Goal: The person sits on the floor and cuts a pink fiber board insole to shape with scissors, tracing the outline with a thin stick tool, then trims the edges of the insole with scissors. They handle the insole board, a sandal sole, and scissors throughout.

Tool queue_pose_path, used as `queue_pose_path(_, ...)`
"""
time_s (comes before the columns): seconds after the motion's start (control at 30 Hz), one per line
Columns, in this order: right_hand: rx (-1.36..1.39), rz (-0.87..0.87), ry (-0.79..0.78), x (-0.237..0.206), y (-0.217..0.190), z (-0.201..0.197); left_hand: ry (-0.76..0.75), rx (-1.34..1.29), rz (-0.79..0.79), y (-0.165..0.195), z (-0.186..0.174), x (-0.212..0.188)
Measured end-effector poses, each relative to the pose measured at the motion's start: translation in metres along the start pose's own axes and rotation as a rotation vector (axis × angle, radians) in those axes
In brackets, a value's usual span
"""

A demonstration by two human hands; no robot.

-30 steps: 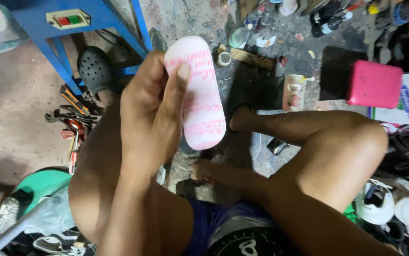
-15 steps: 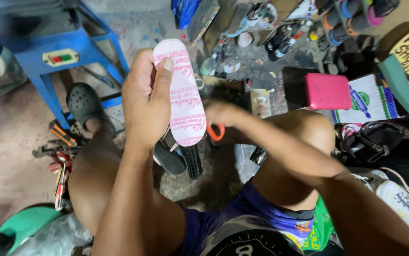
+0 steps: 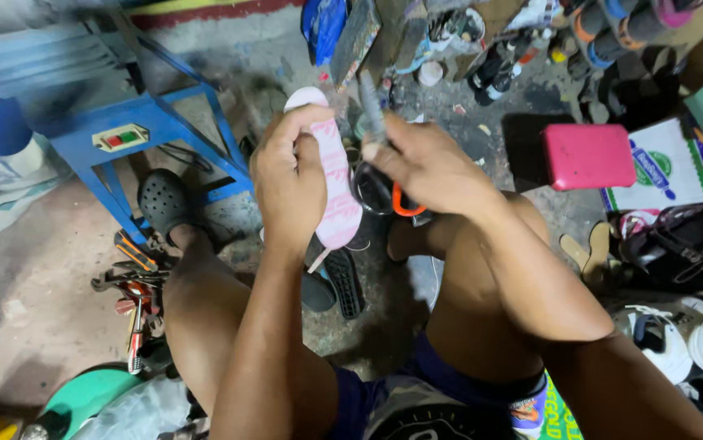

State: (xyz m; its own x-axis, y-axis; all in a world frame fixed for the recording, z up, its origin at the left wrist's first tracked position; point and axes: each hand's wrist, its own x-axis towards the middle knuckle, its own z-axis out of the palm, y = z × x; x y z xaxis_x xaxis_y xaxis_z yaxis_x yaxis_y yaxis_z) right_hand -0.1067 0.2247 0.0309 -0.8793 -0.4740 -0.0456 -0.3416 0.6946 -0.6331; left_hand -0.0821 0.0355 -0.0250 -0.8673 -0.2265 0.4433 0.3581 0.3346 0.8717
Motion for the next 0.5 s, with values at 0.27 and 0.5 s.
queue_pose_path(0.27,-0.156,-0.159,-0.041,0.015,0.010,0.007,-0.162,-0.223,-0.172,0.005,0.022,0.008)
queue_pose_path(0.5,0.565,0.137,-0.217,0.016,0.033,-0.001,-0.099,-0.518,-0.317,-0.011,0.010,0.012)
